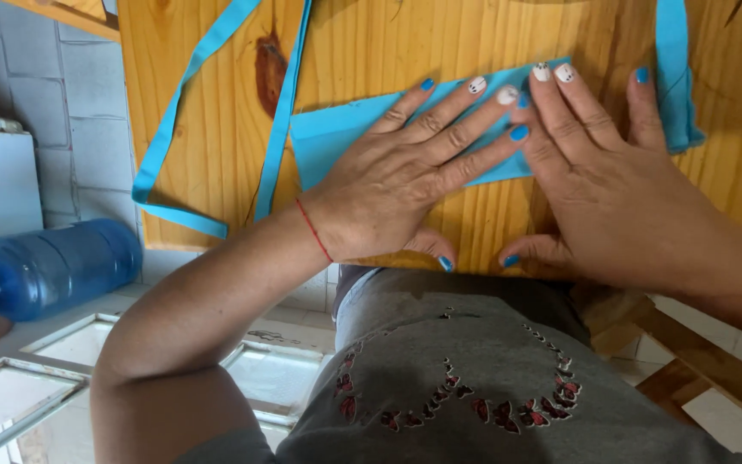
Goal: Folding and pleating blue fabric pieces on a wooden table to prepare them for assembly
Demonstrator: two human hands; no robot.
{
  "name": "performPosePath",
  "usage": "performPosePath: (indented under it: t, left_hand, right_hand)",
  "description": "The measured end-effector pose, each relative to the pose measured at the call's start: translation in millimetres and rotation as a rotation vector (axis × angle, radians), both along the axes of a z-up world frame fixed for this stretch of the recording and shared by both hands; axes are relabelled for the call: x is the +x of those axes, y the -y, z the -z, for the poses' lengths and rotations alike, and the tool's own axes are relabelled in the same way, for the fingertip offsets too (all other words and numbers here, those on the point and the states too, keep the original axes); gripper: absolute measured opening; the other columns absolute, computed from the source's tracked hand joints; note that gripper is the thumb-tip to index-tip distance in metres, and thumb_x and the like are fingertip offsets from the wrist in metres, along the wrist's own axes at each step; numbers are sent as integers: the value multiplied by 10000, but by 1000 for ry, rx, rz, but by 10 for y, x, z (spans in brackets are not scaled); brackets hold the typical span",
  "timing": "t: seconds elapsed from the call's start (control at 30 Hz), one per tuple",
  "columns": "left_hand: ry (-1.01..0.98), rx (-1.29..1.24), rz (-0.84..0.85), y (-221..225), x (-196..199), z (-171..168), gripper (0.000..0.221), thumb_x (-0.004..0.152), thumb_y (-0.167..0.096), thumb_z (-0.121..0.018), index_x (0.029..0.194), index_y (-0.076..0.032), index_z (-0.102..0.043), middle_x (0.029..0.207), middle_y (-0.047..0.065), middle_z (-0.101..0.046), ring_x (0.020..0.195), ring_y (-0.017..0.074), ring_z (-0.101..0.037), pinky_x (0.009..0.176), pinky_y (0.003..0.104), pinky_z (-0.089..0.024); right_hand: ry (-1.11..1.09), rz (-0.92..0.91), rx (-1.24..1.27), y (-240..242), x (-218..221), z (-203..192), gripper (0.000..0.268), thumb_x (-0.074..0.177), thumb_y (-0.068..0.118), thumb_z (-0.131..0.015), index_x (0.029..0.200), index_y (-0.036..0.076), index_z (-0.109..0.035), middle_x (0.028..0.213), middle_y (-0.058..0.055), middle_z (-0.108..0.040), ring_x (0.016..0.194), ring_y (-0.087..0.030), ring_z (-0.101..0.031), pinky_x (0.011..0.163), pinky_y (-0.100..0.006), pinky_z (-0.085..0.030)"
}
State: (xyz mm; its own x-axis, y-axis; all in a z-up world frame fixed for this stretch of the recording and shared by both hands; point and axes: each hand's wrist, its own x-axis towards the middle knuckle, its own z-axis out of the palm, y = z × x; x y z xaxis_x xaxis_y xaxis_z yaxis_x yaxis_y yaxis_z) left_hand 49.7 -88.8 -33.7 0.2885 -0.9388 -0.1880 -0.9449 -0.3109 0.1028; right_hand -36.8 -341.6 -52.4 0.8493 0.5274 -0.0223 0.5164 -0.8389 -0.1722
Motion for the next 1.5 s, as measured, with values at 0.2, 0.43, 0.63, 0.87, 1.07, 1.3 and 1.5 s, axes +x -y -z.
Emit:
performPosePath:
  t: [0.2, 0.43, 0.63, 0.87, 1.07, 1.3, 1.5]
  left_hand:
    - [-62, -61, -23, 12, -12, 11, 1342, 652, -845, -880, 1685, -256, -258, 1716, 97, -55, 1596, 309, -63, 1296, 541, -130]
    - [-69, -54, -19, 21, -14, 1, 1338, 650, -897, -827, 1679, -251, -265, 1718, 114, -74, 1596, 331, -71, 1292, 565, -118]
    - [-81, -38, -22, 33, -11, -24, 1333, 643, -896, -819, 1679, -261, -269, 1719, 106, -78, 1596, 327, -71, 1295, 561, -121]
    - [-86, -45, -24, 37, -1, -12, 1380, 606, -855, -891, 1681, -246, -275, 1719, 101, -84, 1601, 334, -92, 1295, 571, -129]
    - [-85, -30, -38, 36, -9, -13, 1421, 586, -824, -925, 1688, -254, -233, 1722, 100, -67, 1603, 326, -75, 1298, 549, -104]
    - [-49, -49, -22, -39, -5, 27, 1407, 652, -904, -891, 1692, -243, -211, 1718, 106, -57, 1600, 322, -70, 1308, 545, -136]
    - [-8, -97, -116, -443, -75, 87, 1318, 754, -1063, -568, 1691, -197, -237, 1719, 134, -115, 1605, 331, -143, 1295, 527, -207]
  right_hand:
    - [-127, 130, -60, 403, 44, -48, 1298, 767, 871, -402, 1638, -60, -159, 1711, -293, -139, 1576, -422, -130, 1236, -606, -37]
    - [294, 94, -46, 562, 86, -199, 620, 1068, 402, -629, 1521, -13, -715, 1662, -257, -634, 1513, -433, -618, 1039, -539, -593]
    - [257, 0, -176, 549, 42, 37, 644, 993, 560, -581, 1513, 195, -688, 1580, -31, -714, 1527, -290, -635, 1362, -495, -288]
    - [239, 10, -69, 444, 178, -88, 763, 992, 505, -529, 1537, -24, -597, 1639, -241, -579, 1492, -397, -542, 1200, -551, -406]
    - [93, -122, 16, 205, -10, -43, 1303, 764, 891, -386, 1573, -130, -397, 1666, -356, -386, 1571, -470, -339, 1239, -693, -213]
    - [134, -105, -93, 243, -36, -44, 1373, 679, 949, -381, 1548, -107, -492, 1682, -324, -444, 1565, -417, -431, 1201, -717, -292]
    - [55, -75, -106, 195, -28, -58, 1375, 704, 919, -298, 1597, -121, -406, 1707, -328, -386, 1574, -447, -381, 1167, -775, -295]
